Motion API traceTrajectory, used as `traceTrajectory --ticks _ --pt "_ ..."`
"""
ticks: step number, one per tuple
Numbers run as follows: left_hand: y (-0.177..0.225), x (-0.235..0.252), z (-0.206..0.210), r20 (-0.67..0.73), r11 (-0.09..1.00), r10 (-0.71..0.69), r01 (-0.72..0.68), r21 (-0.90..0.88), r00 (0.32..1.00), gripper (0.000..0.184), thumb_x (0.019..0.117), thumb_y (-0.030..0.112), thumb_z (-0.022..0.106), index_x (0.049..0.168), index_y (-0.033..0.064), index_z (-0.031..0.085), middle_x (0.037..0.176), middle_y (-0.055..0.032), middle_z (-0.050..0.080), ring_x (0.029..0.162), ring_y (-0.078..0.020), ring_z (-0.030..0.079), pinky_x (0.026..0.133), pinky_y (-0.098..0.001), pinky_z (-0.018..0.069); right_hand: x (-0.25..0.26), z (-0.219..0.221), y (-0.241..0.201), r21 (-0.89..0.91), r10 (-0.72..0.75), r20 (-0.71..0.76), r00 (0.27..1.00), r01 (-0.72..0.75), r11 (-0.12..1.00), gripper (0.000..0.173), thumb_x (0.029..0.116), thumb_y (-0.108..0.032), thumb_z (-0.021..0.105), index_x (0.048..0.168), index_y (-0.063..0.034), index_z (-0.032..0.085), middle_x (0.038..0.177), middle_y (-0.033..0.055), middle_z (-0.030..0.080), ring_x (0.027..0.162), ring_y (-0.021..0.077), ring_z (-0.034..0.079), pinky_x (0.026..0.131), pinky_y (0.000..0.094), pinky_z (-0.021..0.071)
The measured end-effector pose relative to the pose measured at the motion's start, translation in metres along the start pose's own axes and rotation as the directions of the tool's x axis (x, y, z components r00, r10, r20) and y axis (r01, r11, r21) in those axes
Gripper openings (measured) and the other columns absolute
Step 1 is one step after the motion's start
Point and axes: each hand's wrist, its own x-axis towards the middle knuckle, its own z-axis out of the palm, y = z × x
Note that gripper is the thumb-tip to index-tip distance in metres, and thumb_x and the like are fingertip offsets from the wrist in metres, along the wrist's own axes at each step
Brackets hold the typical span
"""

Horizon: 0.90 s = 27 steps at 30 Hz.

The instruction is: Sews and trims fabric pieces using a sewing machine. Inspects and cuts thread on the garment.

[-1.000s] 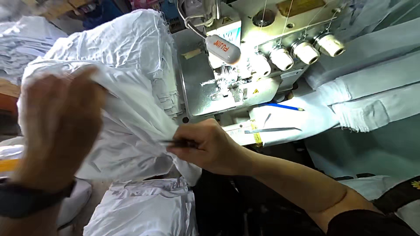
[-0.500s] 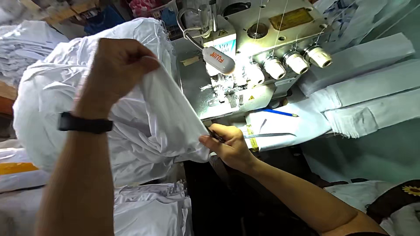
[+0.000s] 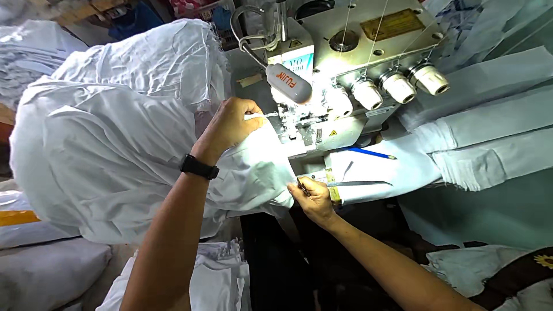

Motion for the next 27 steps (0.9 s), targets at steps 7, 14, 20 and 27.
traceTrajectory --ticks 7,14,20,27 --pt "-0.0011 -0.002 0.0042 -0.016 0.999 -0.042 0.041 -0.029 0.999 0.012 0.0958 0.014 0.069 0.093 0.0024 0.072 0.082 -0.0063 0.066 0.075 -0.0119 0.059 0.074 -0.0346 0.0473 -0.0002 -0.0033 0.0007 0.026 0.014 -0.005 1.0 -0.014 1.0 0.021 0.0953 -0.008 0.064 0.077 0.0013 0.066 0.065 -0.001 0.059 0.059 -0.0038 0.05 0.056 0.013 0.0424" --pt "-0.0029 -0.0034 0.0071 -0.043 0.998 -0.025 0.023 -0.05 0.999 0.013 0.0959 0.014 0.069 0.095 0.001 0.071 0.086 -0.0089 0.068 0.08 -0.0141 0.062 0.078 -0.0361 0.049 -0.0002 -0.0028 0.0028 0.014 -0.003 -0.016 1.0 0.004 1.0 0.021 0.0951 -0.009 0.065 0.077 0.0011 0.066 0.065 -0.0008 0.059 0.059 -0.0037 0.051 0.056 0.0128 0.0431" --pt "-0.004 -0.0033 0.0081 -0.044 0.998 -0.024 0.021 -0.061 0.999 0.013 0.0963 0.014 0.069 0.096 0.0011 0.072 0.088 -0.0091 0.069 0.082 -0.0141 0.063 0.08 -0.0362 0.0495 -0.0006 -0.0035 0.0018 0.027 0.0 -0.015 1.0 0.0 1.0 0.02 0.0953 -0.009 0.065 0.078 0.0018 0.067 0.066 -0.0005 0.06 0.06 -0.0034 0.052 0.057 0.0129 0.0444" --pt "-0.0062 -0.004 0.0101 -0.059 0.998 -0.008 0.004 -0.064 0.998 0.013 0.096 0.013 0.069 0.095 0.0006 0.071 0.087 -0.0098 0.069 0.081 -0.0152 0.063 0.079 -0.0373 0.0498 -0.0005 -0.0042 0.0019 0.014 -0.005 -0.019 1.0 0.005 1.0 0.021 0.0948 -0.009 0.065 0.076 0.0016 0.066 0.065 -0.0005 0.06 0.059 -0.0037 0.051 0.056 0.0126 0.0433"
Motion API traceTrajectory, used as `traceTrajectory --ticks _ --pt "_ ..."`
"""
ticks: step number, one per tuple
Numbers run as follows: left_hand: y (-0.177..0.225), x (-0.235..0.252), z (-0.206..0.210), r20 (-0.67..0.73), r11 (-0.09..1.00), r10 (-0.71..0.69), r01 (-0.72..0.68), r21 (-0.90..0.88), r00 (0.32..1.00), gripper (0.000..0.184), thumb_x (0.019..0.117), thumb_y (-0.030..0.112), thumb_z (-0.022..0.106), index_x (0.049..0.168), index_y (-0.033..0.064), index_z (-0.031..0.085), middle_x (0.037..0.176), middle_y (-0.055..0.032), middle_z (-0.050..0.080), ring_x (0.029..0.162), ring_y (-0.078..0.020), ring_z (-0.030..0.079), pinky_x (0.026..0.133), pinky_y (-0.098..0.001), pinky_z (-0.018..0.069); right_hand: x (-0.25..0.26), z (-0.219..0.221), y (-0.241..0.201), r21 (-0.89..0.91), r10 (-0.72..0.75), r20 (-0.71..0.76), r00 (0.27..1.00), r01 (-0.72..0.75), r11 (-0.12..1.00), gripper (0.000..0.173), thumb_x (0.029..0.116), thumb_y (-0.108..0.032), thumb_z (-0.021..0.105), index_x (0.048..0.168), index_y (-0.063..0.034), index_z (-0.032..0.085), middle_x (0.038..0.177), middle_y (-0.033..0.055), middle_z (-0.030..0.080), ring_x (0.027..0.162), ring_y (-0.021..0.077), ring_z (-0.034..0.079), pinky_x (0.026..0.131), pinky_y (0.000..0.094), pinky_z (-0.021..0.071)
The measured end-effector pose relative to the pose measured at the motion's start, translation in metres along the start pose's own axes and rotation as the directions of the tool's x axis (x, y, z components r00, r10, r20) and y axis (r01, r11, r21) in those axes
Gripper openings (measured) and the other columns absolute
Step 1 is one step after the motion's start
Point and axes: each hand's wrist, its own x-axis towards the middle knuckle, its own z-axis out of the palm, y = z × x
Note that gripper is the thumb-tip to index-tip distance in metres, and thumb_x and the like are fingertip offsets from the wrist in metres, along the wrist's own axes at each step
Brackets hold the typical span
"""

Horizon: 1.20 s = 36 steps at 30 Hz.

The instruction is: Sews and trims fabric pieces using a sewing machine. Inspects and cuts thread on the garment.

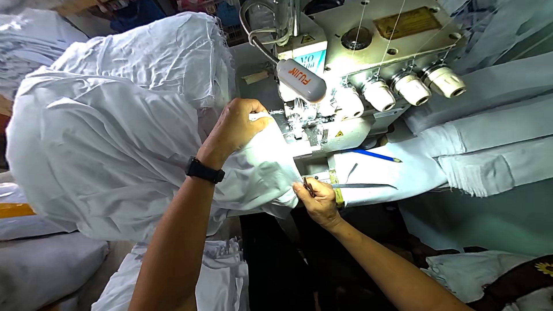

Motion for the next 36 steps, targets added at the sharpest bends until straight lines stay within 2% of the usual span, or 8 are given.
traceTrajectory --ticks 16,19,23,24,26,28,30,36 --pt "0.002 0.0 -0.001 0.008 1.0 -0.012 0.012 0.007 1.0 0.013 0.097 0.013 0.069 0.097 0.0009 0.072 0.09 -0.0103 0.07 0.084 -0.0165 0.064 0.081 -0.0386 0.0498 0.003 0.0 -0.002 0.038 0.029 0.002 1.0 -0.029 0.999 0.02 0.0952 -0.008 0.064 0.077 0.0007 0.067 0.066 -0.0012 0.061 0.059 -0.0035 0.053 0.056 0.0135 0.0454" --pt "0.008 -0.001 -0.006 0.053 0.997 -0.064 0.062 0.046 0.997 0.015 0.0972 0.015 0.068 0.094 0.0009 0.071 0.085 -0.0096 0.067 0.079 -0.0162 0.061 0.076 -0.0388 0.0486 0.003 -0.006 -0.014 0.072 0.1 0.029 0.995 -0.102 0.992 0.021 0.096 -0.009 0.063 0.076 -0.0047 0.065 0.063 -0.0061 0.058 0.055 -0.0045 0.051 0.053 0.0141 0.0438" --pt "0.02 0.005 -0.012 0.107 0.978 -0.175 0.16 0.135 0.979 0.018 0.0972 0.018 0.069 0.085 0.0058 0.07 0.075 -0.0037 0.062 0.069 -0.0133 0.055 0.066 -0.0377 0.044 -0.002 -0.022 -0.034 0.081 0.061 0.1 0.993 -0.069 0.994 0.022 0.0963 -0.01 0.064 0.075 -0.0035 0.064 0.066 -0.0038 0.059 0.057 -0.0043 0.053 0.053 0.0125 0.0455" --pt "0.019 0.01 -0.006 0.063 0.979 -0.155 0.144 0.145 0.986 0.017 0.095 0.02 0.07 0.083 0.0073 0.069 0.075 -0.004 0.063 0.07 -0.0152 0.057 0.067 -0.0403 0.0453 -0.002 -0.025 -0.037 0.07 0.049 0.1 0.994 -0.057 0.996 0.023 0.0962 -0.011 0.065 0.074 -0.0034 0.063 0.066 -0.0034 0.059 0.058 -0.0043 0.053 0.054 0.0122 0.0447" --pt "0.022 0.021 0.009 -0.029 0.98 -0.111 0.114 0.163 0.993 0.016 0.0935 0.021 0.069 0.09 0.0048 0.072 0.087 -0.0117 0.069 0.086 -0.0259 0.064 0.078 -0.0518 0.0478 0.004 -0.028 -0.042 0.045 0.033 0.081 0.996 -0.037 0.998 0.024 0.096 -0.011 0.065 0.073 -0.0044 0.062 0.064 -0.0037 0.058 0.057 -0.0042 0.052 0.053 0.0124 0.0437" --pt "0.026 0.029 0.02 -0.103 0.981 -0.098 0.113 0.155 0.99 0.018 0.0924 0.018 0.067 0.097 0.0022 0.073 0.096 -0.0168 0.071 0.099 -0.0321 0.065 0.09 -0.0565 0.044 0.014 -0.028 -0.045 0.025 0.028 0.072 0.997 -0.03 0.999 0.025 0.096 -0.011 0.064 0.071 -0.0073 0.059 0.064 -0.0052 0.056 0.056 -0.0042 0.051 0.052 0.0126 0.0438" --pt "0.023 0.035 0.024 -0.151 0.985 -0.089 0.11 0.134 0.984 0.019 0.091 0.021 0.068 0.1 0.005 0.074 0.101 -0.014 0.072 0.103 -0.0286 0.066 0.091 -0.0545 0.0457 0.02 -0.028 -0.047 0.043 0.017 0.091 0.996 -0.021 0.999 0.025 0.0959 -0.01 0.064 0.072 -0.0069 0.059 0.064 -0.0046 0.055 0.056 -0.0035 0.051 0.052 0.0129 0.0434" --pt "0.007 0.036 0.034 -0.229 1.0 0.027 -0.024 0.016 0.973 0.011 0.0876 0.021 0.071 0.091 0.0114 0.075 0.088 0.0003 0.072 0.088 -0.0079 0.065 0.084 -0.0394 0.0471 0.015 -0.029 -0.045 0.043 0.012 0.102 0.995 -0.016 0.999 0.024 0.0942 -0.009 0.066 0.071 -0.0037 0.061 0.065 -0.0018 0.058 0.06 -0.0029 0.054 0.056 0.0134 0.0449"
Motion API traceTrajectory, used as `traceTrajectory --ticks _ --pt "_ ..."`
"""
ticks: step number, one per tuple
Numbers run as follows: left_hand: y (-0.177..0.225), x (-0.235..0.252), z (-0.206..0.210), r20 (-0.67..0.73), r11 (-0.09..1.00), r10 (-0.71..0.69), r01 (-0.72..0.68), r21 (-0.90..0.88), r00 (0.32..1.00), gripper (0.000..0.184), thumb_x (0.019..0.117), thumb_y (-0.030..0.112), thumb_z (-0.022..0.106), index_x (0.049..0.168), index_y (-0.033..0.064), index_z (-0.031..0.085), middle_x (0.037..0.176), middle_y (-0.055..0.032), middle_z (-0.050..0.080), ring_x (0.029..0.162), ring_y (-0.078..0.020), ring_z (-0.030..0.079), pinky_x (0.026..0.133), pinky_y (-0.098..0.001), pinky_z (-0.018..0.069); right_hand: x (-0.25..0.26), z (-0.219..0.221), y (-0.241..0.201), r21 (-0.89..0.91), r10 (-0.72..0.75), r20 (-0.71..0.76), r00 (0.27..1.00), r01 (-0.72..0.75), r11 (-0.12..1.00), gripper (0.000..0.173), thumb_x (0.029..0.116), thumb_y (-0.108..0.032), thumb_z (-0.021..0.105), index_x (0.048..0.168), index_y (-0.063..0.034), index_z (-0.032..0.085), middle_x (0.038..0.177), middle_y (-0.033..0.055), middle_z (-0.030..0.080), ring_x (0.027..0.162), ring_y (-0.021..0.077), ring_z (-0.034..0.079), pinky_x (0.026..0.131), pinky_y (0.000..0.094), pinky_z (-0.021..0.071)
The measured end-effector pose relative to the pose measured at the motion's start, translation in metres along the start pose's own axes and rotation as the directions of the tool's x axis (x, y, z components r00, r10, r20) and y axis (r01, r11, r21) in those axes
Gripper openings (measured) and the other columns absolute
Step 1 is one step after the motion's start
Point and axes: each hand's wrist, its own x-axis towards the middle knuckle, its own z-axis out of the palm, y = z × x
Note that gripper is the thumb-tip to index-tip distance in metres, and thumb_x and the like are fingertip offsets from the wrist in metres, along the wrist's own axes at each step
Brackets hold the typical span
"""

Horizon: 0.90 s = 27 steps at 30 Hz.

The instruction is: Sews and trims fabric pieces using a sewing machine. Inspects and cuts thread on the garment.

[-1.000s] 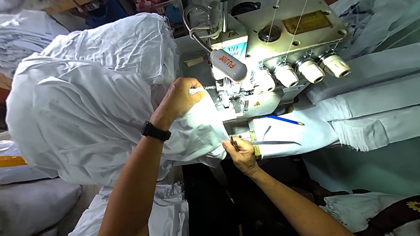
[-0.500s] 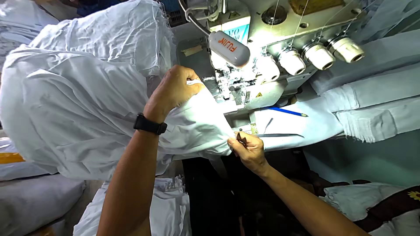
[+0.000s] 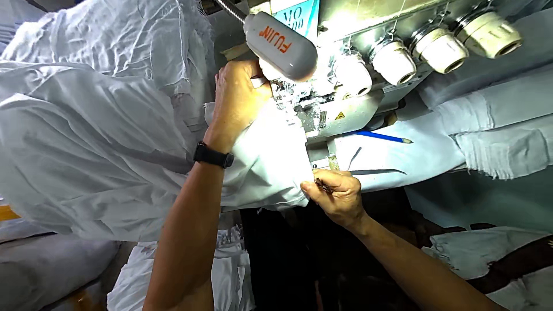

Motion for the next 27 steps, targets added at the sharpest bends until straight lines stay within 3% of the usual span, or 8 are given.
traceTrajectory --ticks 4,6,7,9,13,17,22,27 --pt "-0.001 -0.008 -0.009 -0.007 1.0 -0.007 0.007 0.002 1.0 0.037 0.0859 0.019 0.075 0.117 0.0003 0.066 0.107 -0.0078 0.071 0.103 -0.0071 0.066 0.095 -0.0306 0.0518 0.0 0.016 0.003 0.066 -0.021 0.008 1.0 0.02 0.998 0.015 0.0913 -0.004 0.067 0.078 0.0036 0.068 0.072 0.0042 0.067 0.067 -0.0007 0.061 0.063 0.0148 0.0528" --pt "-0.004 -0.019 -0.013 0.027 0.998 -0.057 0.057 0.021 0.998 0.052 0.089 0.019 0.076 0.132 -0.003 0.056 0.116 -0.0163 0.067 0.104 -0.0168 0.065 0.091 -0.039 0.0539 0.0 0.013 0.005 0.039 -0.053 0.027 0.998 0.052 0.998 0.017 0.0918 -0.006 0.069 0.08 0.0056 0.07 0.074 0.009 0.068 0.069 0.0049 0.064 0.067 0.0187 0.0536" --pt "-0.013 -0.024 -0.014 0.029 0.998 -0.055 0.054 0.039 0.998 0.048 0.0908 0.023 0.075 0.13 0.0012 0.057 0.11 -0.0151 0.066 0.095 -0.0184 0.065 0.08 -0.0421 0.0557 0.003 0.003 0.004 -0.006 -0.069 0.039 0.997 0.069 0.998 0.021 0.0941 -0.011 0.07 0.079 0.0043 0.07 0.073 0.0094 0.068 0.069 0.0077 0.064 0.066 0.0215 0.0532" --pt "-0.022 -0.028 -0.024 0.031 0.998 -0.018 0.015 0.067 0.999 0.045 0.0922 0.029 0.073 0.128 0.0039 0.06 0.114 -0.0181 0.067 0.101 -0.0267 0.067 0.083 -0.0554 0.0555 0.013 -0.032 -0.007 -0.125 -0.105 -0.021 0.994 0.101 0.987 0.028 0.0978 -0.018 0.068 0.076 0.0011 0.068 0.071 0.0067 0.065 0.069 0.0079 0.063 0.066 0.0232 0.0525" --pt "-0.041 -0.055 -0.064 0.019 0.981 0.183 -0.184 0.059 0.983 0.046 0.0944 0.035 0.068 0.124 -0.0004 0.064 0.126 -0.0175 0.064 0.12 -0.0209 0.061 0.102 -0.0422 0.0497 0.056 -0.125 -0.047 -0.465 -0.088 -0.354 0.931 -0.094 0.88 0.025 0.1006 -0.013 0.062 0.085 0.005 0.066 0.072 0.0014 0.065 0.065 -0.0041 0.059 0.063 0.0136 0.0509" --pt "-0.041 -0.093 -0.108 0.113 0.971 0.236 -0.229 -0.065 0.965 0.024 0.1003 0.022 0.064 0.11 0.0011 0.069 0.126 -0.0103 0.065 0.124 -0.015 0.058 0.107 -0.0344 0.0466 0.13 -0.201 -0.06 -0.597 0.216 -0.498 0.84 -0.513 0.617 0.031 0.1034 -0.021 0.059 0.105 0.009 0.069 0.089 0.0176 0.067 0.078 0.0211 0.062 0.077 0.0412 0.0514" --pt "-0.007 -0.122 -0.122 0.112 0.942 0.293 -0.266 -0.205 0.95 0.016 0.1001 0.013 0.065 0.11 0.0004 0.07 0.125 -0.0065 0.068 0.12 -0.0116 0.061 0.103 -0.0306 0.0504 0.215 -0.232 -0.029 -0.711 0.385 -0.449 0.806 -0.583 0.393 0.027 0.1004 -0.01 0.057 0.108 0.015 0.064 0.108 0.0299 0.065 0.102 0.0392 0.064 0.09 0.0544 0.0486" --pt "0.024 -0.122 -0.105 0.135 0.932 0.313 -0.277 -0.232 0.94 0.013 0.0979 0.015 0.068 0.104 0.0042 0.072 0.118 -0.0026 0.069 0.116 -0.0076 0.061 0.1 -0.0257 0.0504 0.249 -0.223 -0.008 -0.714 0.53 -0.514 0.674 -0.679 0.171 0.049 0.0953 -0.009 0.068 0.135 0.0156 0.051 0.142 0.0351 0.051 0.134 0.0477 0.051 0.105 0.0629 0.0431"
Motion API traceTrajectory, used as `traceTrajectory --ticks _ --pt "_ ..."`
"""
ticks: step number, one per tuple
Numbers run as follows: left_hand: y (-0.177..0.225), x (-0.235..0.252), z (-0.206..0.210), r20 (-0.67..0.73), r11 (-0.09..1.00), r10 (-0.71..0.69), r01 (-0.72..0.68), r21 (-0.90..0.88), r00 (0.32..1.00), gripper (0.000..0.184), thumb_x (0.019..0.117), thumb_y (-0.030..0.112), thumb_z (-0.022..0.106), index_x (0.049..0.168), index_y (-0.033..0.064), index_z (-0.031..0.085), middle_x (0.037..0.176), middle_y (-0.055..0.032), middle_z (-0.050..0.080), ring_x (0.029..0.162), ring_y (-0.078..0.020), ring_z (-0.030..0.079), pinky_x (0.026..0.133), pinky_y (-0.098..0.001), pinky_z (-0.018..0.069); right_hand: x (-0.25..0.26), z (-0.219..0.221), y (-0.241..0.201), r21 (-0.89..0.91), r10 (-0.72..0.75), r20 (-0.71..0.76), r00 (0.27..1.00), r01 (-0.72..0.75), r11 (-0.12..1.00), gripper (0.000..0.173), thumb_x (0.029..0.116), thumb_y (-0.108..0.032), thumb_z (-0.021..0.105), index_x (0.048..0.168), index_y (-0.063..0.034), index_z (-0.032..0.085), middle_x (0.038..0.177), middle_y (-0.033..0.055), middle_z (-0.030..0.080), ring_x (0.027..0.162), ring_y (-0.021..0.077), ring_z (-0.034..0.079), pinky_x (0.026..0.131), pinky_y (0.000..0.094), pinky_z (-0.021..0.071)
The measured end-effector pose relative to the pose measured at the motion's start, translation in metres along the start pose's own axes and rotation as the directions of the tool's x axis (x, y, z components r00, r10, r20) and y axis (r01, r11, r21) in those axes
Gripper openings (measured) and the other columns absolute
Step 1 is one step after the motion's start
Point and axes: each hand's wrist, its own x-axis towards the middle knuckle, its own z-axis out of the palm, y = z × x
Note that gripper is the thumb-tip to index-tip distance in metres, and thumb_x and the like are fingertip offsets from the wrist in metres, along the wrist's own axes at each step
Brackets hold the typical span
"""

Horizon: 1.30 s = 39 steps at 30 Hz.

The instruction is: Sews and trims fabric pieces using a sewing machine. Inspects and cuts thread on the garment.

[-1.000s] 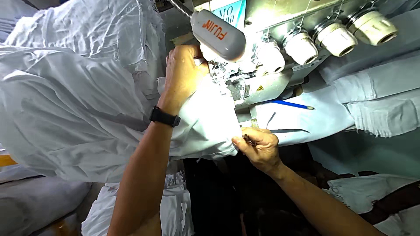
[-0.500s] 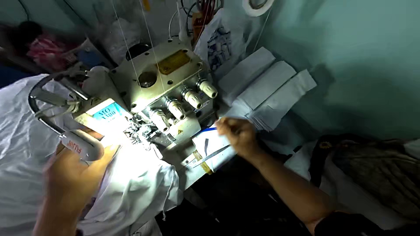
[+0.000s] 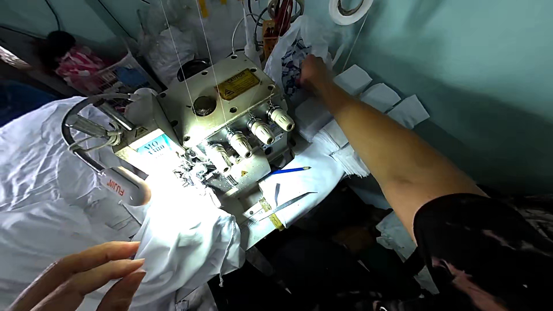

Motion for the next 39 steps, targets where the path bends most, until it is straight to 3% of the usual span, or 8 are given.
traceTrajectory --ticks 10,13,16,19,25,30,35,39 --pt "0.004 0.003 0.013 0.032 0.999 -0.006 0.007 -0.043 0.999 0.01 0.1005 0.018 0.066 0.108 0.0161 0.073 0.117 0.0076 0.071 0.114 -0.0036 0.064 0.098 -0.0234 0.0531 -0.03 -0.034 0.014 -0.068 -0.2 -0.106 0.974 0.193 0.979 0.034 0.1006 -0.016 0.062 0.115 0.0141 0.064 0.124 0.0364 0.061 0.121 0.0522 0.058 0.098 0.069 0.043" --pt "0.013 0.005 0.026 0.007 0.997 0.017 -0.016 -0.072 1.0 0.011 0.1018 0.023 0.064 0.109 0.0206 0.072 0.118 0.0118 0.07 0.114 -0.0017 0.064 0.098 -0.0216 0.0532 -0.044 -0.041 0.026 0.251 -0.186 -0.165 0.969 0.224 0.942 0.034 0.0969 -0.016 0.069 0.117 0.0105 0.063 0.108 0.0223 0.067 0.093 0.0278 0.066 0.086 0.047 0.0537" --pt "0.025 0.006 0.054 -0.086 0.995 0.052 -0.059 -0.081 0.995 0.011 0.1016 0.025 0.065 0.109 0.0206 0.072 0.114 0.0111 0.071 0.11 -0.0013 0.065 0.094 -0.0198 0.0547 -0.087 -0.049 0.03 0.459 -0.165 -0.211 0.963 0.247 0.854 0.014 0.0956 -0.016 0.069 0.099 -0.0034 0.063 0.073 -0.0052 0.057 0.051 -0.0014 0.04 0.05 0.0184 0.0364" --pt "0.036 0.008 0.104 -0.261 0.994 0.091 -0.104 -0.037 0.961 0.008 0.0955 0.022 0.073 0.1 0.0151 0.074 0.106 0.0048 0.073 0.107 -0.0066 0.068 0.093 -0.0247 0.0563 -0.153 -0.044 0.034 0.629 -0.239 -0.156 0.958 0.283 0.724 0.016 0.0986 -0.011 0.063 0.084 -0.0146 0.058 0.062 -0.0142 0.057 0.041 -0.0071 0.036 0.04 0.0118 0.031" --pt "0.028 0.006 0.185 -0.399 0.907 0.356 -0.211 0.364 0.845 0.021 0.0915 0.03 0.079 0.103 0.0152 0.069 0.12 -0.003 0.063 0.126 -0.0178 0.052 0.117 -0.0485 0.025 -0.266 0.04 0.034 0.902 -0.588 0.129 0.799 0.152 0.404 0.017 0.0907 -0.003 0.066 0.079 -0.0139 0.071 0.066 -0.0062 0.066 0.051 -0.0015 0.054 0.045 0.0137 0.045" --pt "0.012 -0.018 0.174 -0.365 0.845 0.439 -0.239 0.479 0.821 0.003 0.0947 0.011 0.072 0.097 0.0108 0.073 0.11 -0.0069 0.069 0.12 -0.0214 0.059 0.115 -0.0539 0.0255 -0.287 0.074 0.021 0.874 -0.665 0.229 0.711 0.151 0.462 0.015 0.091 -0.006 0.068 0.077 -0.01 0.07 0.058 -0.0035 0.06 0.044 -0.0001 0.047 0.039 0.0141 0.0368" --pt "0.017 -0.029 0.156 -0.265 0.98 0.141 -0.097 0.171 0.954 0.008 0.095 0.008 0.07 0.089 0.0023 0.069 0.116 -0.0157 0.072 0.121 -0.0226 0.065 0.115 -0.0509 0.0385 -0.297 0.08 0.005 0.754 -0.719 0.161 0.676 0.386 0.532 0.014 0.0889 -0.007 0.07 0.076 -0.011 0.069 0.057 -0.0056 0.055 0.042 -0.0011 0.044 0.037 0.014 0.0335" --pt "0.016 -0.035 0.161 -0.348 0.952 -0.144 0.033 -0.306 0.926 0.004 0.0889 -0.005 0.071 0.086 -0.0044 0.068 0.092 -0.0103 0.071 0.093 -0.0122 0.071 0.086 -0.0273 0.0593 -0.298 0.085 0.006 0.751 -0.716 0.135 0.685 0.4 0.525 0.01 0.0937 -0.009 0.067 0.084 -0.0116 0.071 0.063 -0.0073 0.057 0.047 -0.0027 0.045 0.04 0.0123 0.035"
